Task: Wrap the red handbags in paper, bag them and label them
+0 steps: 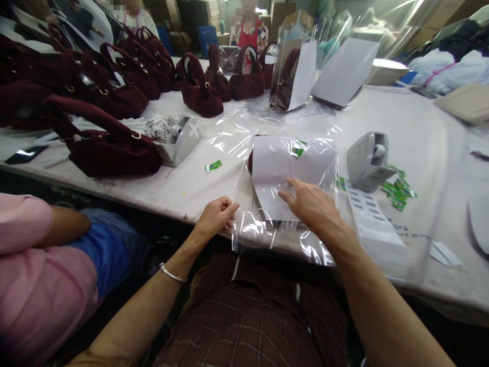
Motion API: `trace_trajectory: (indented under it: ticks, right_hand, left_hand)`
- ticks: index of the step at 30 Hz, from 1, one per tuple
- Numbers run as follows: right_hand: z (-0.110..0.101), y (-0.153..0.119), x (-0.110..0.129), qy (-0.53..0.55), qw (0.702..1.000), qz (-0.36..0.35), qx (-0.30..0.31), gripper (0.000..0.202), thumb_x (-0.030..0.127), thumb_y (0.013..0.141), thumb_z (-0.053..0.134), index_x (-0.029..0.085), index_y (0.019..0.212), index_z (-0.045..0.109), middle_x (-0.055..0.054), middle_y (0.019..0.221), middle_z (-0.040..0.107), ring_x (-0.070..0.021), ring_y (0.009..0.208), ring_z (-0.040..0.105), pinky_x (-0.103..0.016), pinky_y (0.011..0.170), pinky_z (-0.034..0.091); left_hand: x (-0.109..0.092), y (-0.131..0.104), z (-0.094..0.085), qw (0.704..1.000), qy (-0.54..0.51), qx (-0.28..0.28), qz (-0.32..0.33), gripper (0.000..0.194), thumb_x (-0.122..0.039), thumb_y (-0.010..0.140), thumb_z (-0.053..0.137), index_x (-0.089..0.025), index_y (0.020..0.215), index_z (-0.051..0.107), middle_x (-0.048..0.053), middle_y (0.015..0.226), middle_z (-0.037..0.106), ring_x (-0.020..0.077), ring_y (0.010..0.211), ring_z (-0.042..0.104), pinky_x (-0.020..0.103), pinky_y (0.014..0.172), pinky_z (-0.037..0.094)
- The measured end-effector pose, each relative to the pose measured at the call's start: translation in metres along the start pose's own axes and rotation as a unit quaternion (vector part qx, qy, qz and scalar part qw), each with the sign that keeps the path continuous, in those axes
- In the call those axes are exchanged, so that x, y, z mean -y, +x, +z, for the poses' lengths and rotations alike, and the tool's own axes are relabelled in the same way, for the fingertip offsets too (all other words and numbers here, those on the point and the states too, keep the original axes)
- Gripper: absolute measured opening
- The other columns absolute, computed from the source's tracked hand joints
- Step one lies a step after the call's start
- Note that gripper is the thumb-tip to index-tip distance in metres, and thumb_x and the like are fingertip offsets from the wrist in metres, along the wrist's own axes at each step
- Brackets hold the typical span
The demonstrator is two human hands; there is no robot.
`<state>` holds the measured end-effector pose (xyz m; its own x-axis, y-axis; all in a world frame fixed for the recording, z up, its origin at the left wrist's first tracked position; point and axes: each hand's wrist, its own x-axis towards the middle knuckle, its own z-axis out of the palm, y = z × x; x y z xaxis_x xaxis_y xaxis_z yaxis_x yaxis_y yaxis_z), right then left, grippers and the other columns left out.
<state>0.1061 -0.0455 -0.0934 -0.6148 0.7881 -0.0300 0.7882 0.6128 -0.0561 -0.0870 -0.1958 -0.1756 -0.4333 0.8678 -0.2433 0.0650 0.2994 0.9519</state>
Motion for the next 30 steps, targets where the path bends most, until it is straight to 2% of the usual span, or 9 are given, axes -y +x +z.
trace_trajectory:
  ticks: [3,9,13,17,19,21,25,27,30]
  right_hand:
    - [-0.003,0.002,0.003,-0.009,1.0,-0.021,-0.011,0.045,0.048,0.097,0.049,0.019,0.129,0.064,-0.014,0.115,0.073,-0.0349,0.107,0.066,-0.05,0.088,0.053]
    - [0.005,-0.003,-0.004,0.08,0.994,-0.067,0.014,0.052,0.048,0.096,0.054,0.016,0.137,0.056,-0.017,0.131,0.065,-0.0353,0.119,0.062,-0.055,0.102,0.048]
    - [0.023,-0.026,-0.019,0.139,0.985,-0.097,0.017,0.067,0.055,0.093,0.057,0.021,0.148,0.043,-0.015,0.147,0.052,-0.0346,0.133,0.052,-0.058,0.11,0.042]
    - [0.036,-0.046,-0.03,0.194,0.97,-0.149,-0.002,0.087,0.058,0.083,0.07,0.029,0.155,0.03,-0.012,0.163,0.027,-0.0352,0.149,0.026,-0.061,0.116,0.033]
    - [0.04,-0.05,-0.035,0.208,0.962,-0.174,-0.002,0.096,0.059,0.077,0.075,0.031,0.156,0.028,-0.01,0.164,0.023,-0.0355,0.151,0.017,-0.062,0.117,0.03]
    - [0.044,-0.051,-0.038,0.212,0.956,-0.204,0.009,0.102,0.062,0.073,0.078,0.031,0.156,0.028,-0.01,0.164,0.025,-0.0358,0.152,0.013,-0.062,0.118,0.027]
    - [0.052,-0.05,-0.042,0.2,0.947,-0.253,0.015,0.109,0.069,0.065,0.079,0.03,0.155,0.031,-0.011,0.161,0.031,-0.0376,0.151,0.014,-0.064,0.12,0.018]
    - [0.053,-0.049,-0.043,0.2,0.946,-0.255,0.015,0.111,0.07,0.063,0.079,0.03,0.155,0.031,-0.01,0.161,0.033,-0.0385,0.151,0.015,-0.065,0.12,0.016]
    - [0.047,-0.05,-0.045,0.209,0.946,-0.245,0.026,0.11,0.07,0.064,0.079,0.031,0.155,0.03,-0.01,0.162,0.031,-0.0386,0.151,0.014,-0.065,0.119,0.02]
  left_hand:
    - [0.001,-0.001,0.0,1.0,0.009,-0.009,0.016,0.029,-0.041,0.085,0.061,-0.019,0.068,0.052,-0.003,0.057,0.06,0.0105,0.046,0.059,0.017,0.041,0.046]
    - [0.01,-0.002,-0.008,0.983,-0.173,0.024,-0.059,0.033,-0.049,0.082,0.062,-0.021,0.08,0.046,-0.002,0.069,0.065,0.0127,0.048,0.062,0.023,0.044,0.051]
    - [0.012,-0.008,-0.012,0.999,-0.036,-0.026,-0.015,0.025,-0.044,0.086,0.06,-0.022,0.084,0.05,-0.007,0.052,0.056,0.0109,0.035,0.05,0.018,0.034,0.036]
    - [0.013,-0.018,-0.02,0.992,0.086,-0.067,0.059,0.033,-0.038,0.093,0.056,-0.022,0.122,0.053,-0.008,0.056,0.058,0.0126,0.039,0.053,0.021,0.041,0.043]
    - [0.018,-0.021,-0.03,0.961,0.19,-0.109,0.168,0.037,-0.033,0.098,0.049,-0.024,0.134,0.049,-0.003,0.071,0.067,0.0154,0.055,0.065,0.026,0.057,0.054]
    - [0.024,-0.02,-0.042,0.886,0.311,-0.124,0.321,0.035,-0.025,0.099,0.047,-0.026,0.133,0.053,0.006,0.102,0.072,0.021,0.092,0.071,0.035,0.084,0.057]
    - [0.028,-0.009,-0.058,0.728,0.44,-0.024,0.526,0.042,-0.01,0.093,0.055,-0.031,0.13,0.057,0.007,0.142,0.057,0.0242,0.139,0.045,0.048,0.117,0.037]
    - [0.025,-0.002,-0.059,0.704,0.434,0.008,0.562,0.038,-0.011,0.094,0.056,-0.03,0.127,0.059,0.005,0.14,0.06,0.0218,0.14,0.045,0.046,0.117,0.038]
    - [0.021,0.008,-0.06,0.727,0.4,0.023,0.558,0.023,-0.016,0.096,0.056,-0.027,0.115,0.064,0.003,0.126,0.069,0.02,0.132,0.054,0.041,0.109,0.047]
